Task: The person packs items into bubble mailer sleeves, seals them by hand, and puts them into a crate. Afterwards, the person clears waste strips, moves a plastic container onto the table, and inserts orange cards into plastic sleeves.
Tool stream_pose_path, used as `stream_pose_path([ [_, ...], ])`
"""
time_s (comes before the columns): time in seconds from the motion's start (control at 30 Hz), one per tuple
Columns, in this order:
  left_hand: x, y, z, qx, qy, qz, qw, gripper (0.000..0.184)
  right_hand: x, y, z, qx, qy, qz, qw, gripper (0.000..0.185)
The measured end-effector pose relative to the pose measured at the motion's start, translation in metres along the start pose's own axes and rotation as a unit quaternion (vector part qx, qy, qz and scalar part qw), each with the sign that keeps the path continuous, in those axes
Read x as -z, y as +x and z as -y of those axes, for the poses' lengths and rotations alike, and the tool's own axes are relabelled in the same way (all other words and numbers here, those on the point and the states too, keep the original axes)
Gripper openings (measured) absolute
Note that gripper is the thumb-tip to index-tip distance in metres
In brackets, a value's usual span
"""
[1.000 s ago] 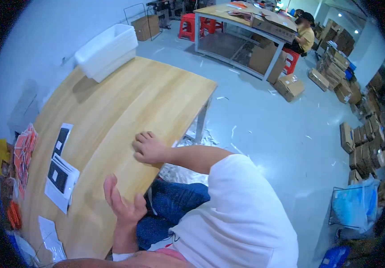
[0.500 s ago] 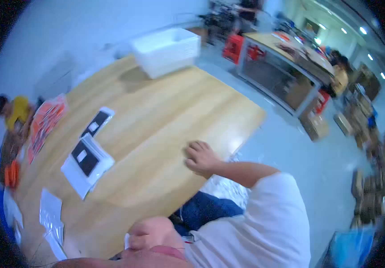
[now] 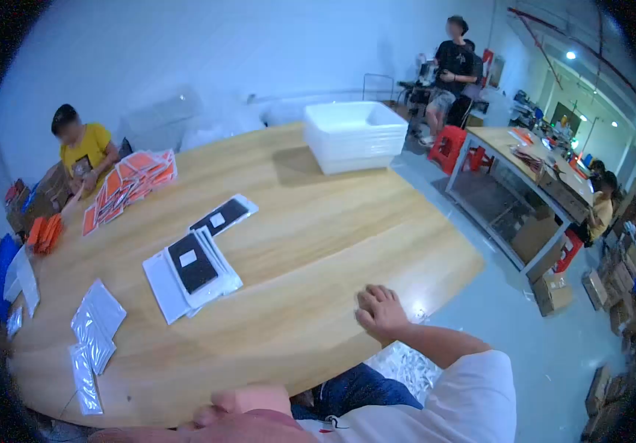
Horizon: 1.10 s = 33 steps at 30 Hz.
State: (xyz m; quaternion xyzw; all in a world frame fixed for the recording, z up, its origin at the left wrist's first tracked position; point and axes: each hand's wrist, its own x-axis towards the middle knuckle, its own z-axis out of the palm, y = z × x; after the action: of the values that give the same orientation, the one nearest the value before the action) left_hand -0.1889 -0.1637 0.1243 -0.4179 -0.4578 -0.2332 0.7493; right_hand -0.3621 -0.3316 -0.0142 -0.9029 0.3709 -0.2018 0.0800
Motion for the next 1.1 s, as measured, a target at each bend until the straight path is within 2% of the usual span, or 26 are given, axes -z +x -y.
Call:
stream_pose_path([
  [0.1, -0.006, 0.006, 0.014, -0.095, 0.187, -0.031, 0.977, 0.028, -0.004, 0.002, 0.001, 0.003, -0.002, -0.021, 1.0, 0.046],
  [0.17, -0.005, 0.017, 0.024, -0.16, 0.295, -0.034, 0.941, 0.029, -0.005, 0.001, 0.0, 0.006, 0.001, -0.015, 1.0, 0.046],
  [0.27, -0.005, 0.036, 0.028, -0.266, 0.439, -0.039, 0.858, 0.032, -0.003, 0.003, -0.005, 0.002, -0.019, 0.005, 1.0, 0.047],
  [0.3, -0.005, 0.035, 0.028, -0.267, 0.434, -0.037, 0.859, 0.032, -0.001, 0.005, -0.006, 0.002, -0.022, 0.0, 1.0, 0.047],
  [0.5, -0.013, 0.027, 0.019, -0.17, 0.472, -0.025, 0.865, 0.033, 0.0, 0.0, -0.006, -0.01, -0.003, 0.005, 1.0, 0.048],
  [0.63, -0.018, 0.026, 0.006, -0.106, 0.506, -0.006, 0.856, 0.036, -0.002, 0.003, -0.004, 0.013, -0.006, -0.011, 1.0, 0.048],
  [0.7, -0.018, 0.03, -0.002, -0.082, 0.526, 0.017, 0.846, 0.038, 0.004, 0.002, 0.002, -0.009, -0.006, -0.003, 1.0, 0.047],
  [0.87, -0.021, 0.035, -0.014, -0.062, 0.564, 0.031, 0.823, 0.039, 0.005, 0.009, 0.005, -0.004, -0.001, 0.012, 1.0, 0.046],
  [1.1, -0.023, 0.026, -0.025, -0.016, 0.541, -0.006, 0.841, 0.037, 0.003, 0.005, 0.001, -0.004, 0.006, -0.003, 1.0, 0.046],
])
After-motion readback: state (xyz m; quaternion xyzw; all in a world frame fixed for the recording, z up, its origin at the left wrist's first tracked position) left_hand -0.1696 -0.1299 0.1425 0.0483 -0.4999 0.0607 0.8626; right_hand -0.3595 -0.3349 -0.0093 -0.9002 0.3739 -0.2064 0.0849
